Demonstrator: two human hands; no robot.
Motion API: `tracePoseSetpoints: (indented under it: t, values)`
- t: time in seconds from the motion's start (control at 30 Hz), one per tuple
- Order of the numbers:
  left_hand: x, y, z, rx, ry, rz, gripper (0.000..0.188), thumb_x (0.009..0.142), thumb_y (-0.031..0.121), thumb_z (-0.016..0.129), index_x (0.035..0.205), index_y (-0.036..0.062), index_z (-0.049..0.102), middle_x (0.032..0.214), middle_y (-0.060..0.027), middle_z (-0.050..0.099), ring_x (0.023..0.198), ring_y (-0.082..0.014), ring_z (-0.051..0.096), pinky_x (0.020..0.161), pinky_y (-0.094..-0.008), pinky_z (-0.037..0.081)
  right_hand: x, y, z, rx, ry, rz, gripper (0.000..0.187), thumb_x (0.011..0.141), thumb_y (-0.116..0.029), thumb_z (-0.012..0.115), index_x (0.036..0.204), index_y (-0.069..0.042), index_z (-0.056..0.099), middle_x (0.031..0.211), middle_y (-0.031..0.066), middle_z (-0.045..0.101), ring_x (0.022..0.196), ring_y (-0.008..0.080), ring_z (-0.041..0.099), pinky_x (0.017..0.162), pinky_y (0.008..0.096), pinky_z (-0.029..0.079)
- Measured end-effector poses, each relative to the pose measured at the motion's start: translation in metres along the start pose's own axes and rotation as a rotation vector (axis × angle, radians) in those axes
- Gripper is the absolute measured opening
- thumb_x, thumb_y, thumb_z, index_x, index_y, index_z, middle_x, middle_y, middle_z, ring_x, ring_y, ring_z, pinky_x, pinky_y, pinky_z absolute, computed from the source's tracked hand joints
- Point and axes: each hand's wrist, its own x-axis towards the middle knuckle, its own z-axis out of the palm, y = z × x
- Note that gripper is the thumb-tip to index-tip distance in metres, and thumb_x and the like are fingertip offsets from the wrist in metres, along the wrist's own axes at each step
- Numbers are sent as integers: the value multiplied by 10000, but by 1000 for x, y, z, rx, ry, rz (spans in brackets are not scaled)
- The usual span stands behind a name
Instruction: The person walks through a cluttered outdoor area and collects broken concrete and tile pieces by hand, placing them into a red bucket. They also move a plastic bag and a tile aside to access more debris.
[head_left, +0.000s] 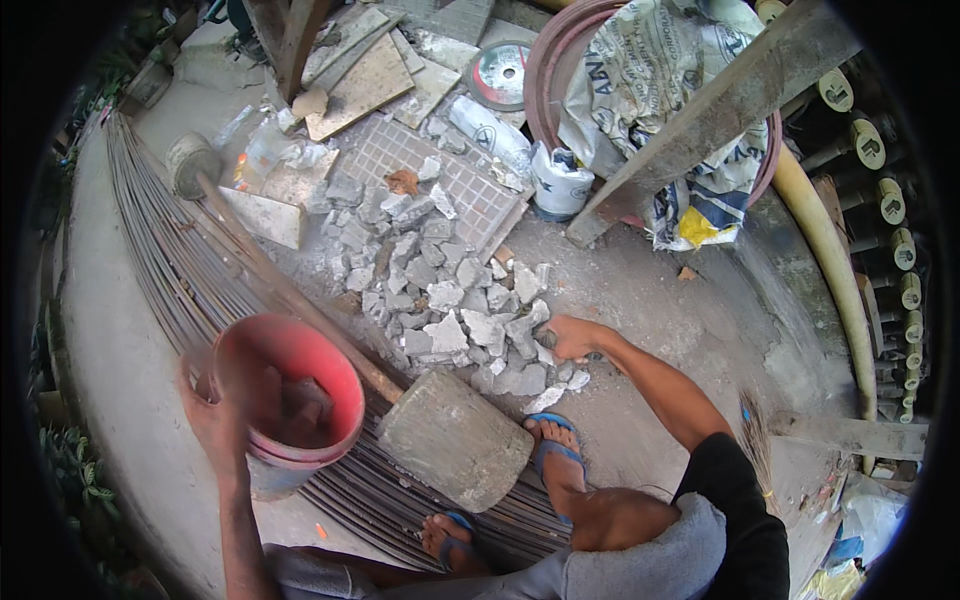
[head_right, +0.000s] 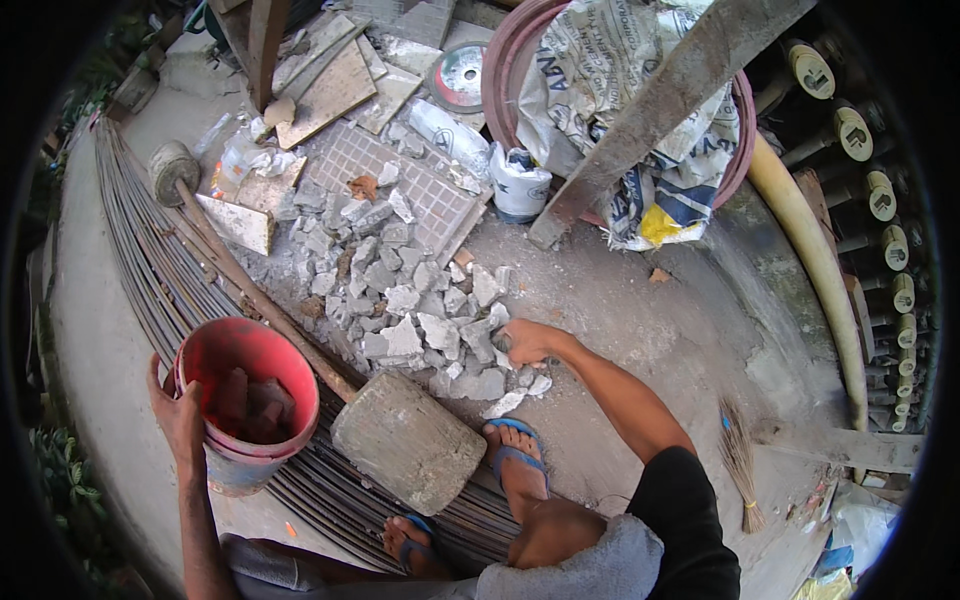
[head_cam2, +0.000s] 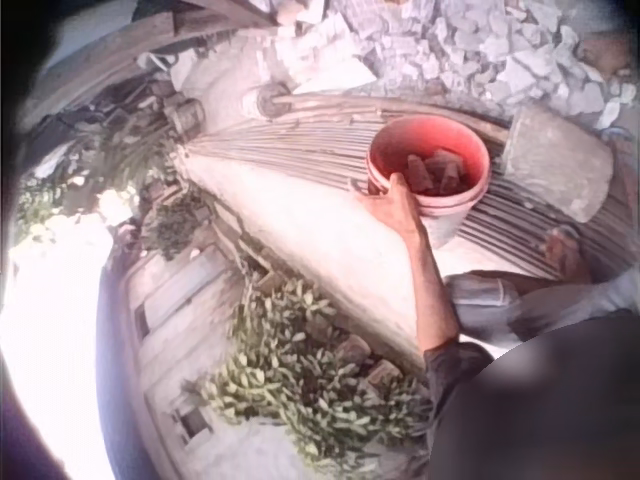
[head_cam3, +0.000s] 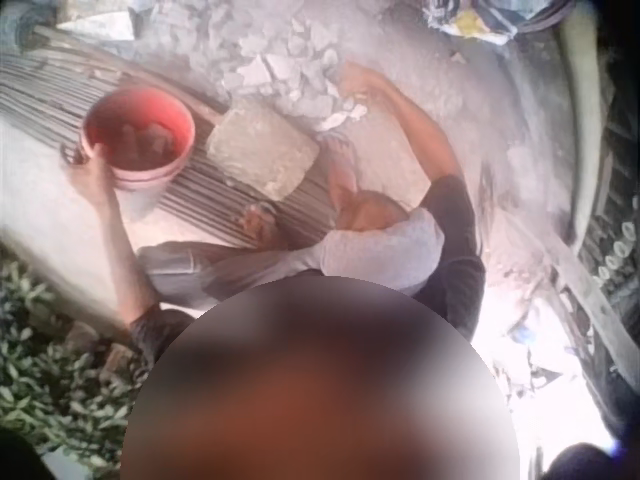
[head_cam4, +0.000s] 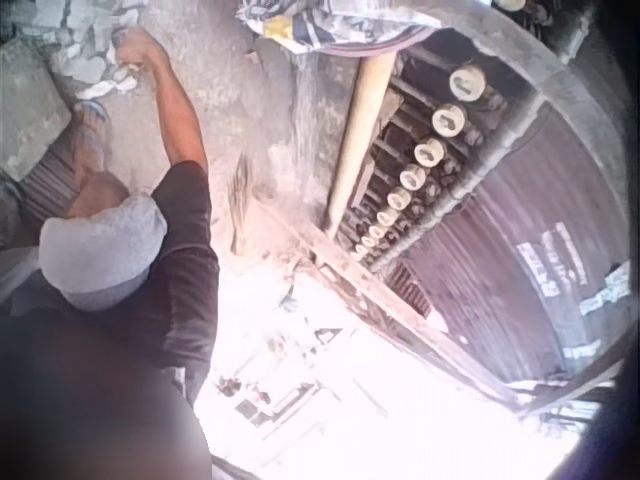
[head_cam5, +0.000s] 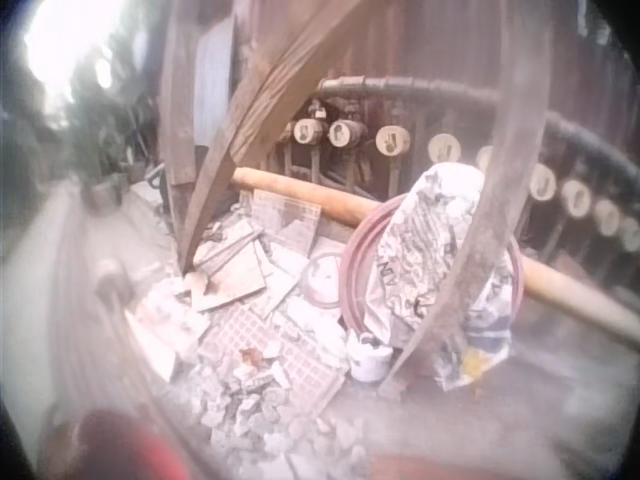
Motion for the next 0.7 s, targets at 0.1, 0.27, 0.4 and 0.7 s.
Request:
tracePoseSetpoints:
  t: [0.1,0.27,0.4,0.7]
  values:
    - [-2,-2,-4,84,0,-7,740,809,35,619,1491,-38,341,1412,-289,513,1287,-330,537,1060,-384,439,-13,-8,13,144,-16,-24,311,690,7,669,998,20,636,639,67,606,429,140,509,399,326,396]
    - [1,-8,-5,86,-3,24,785,795,32,617,1511,-45,307,1504,-273,418,1403,-350,416,1150,-395,347,-63,-21,26,253,129,-6,280,709,25,623,989,30,636,640,83,617,436,159,543,400,343,413]
    - [0,-5,-4,102,2,5,834,763,32,616,1522,-47,279,1525,-260,391,1431,-355,374,1180,-413,308,-89,-48,22,80,227,29,404,682,11,622,1085,17,654,748,202,672,599,268,657,524,392,495]
    - [-7,-4,0,-3,11,91,862,735,3,595,1533,-8,270,1297,-249,591,1134,-305,631,981,-385,512,-59,-242,97,-675,539,-374,320,776,-71,685,1062,28,580,811,134,701,698,258,717,548,372,565]
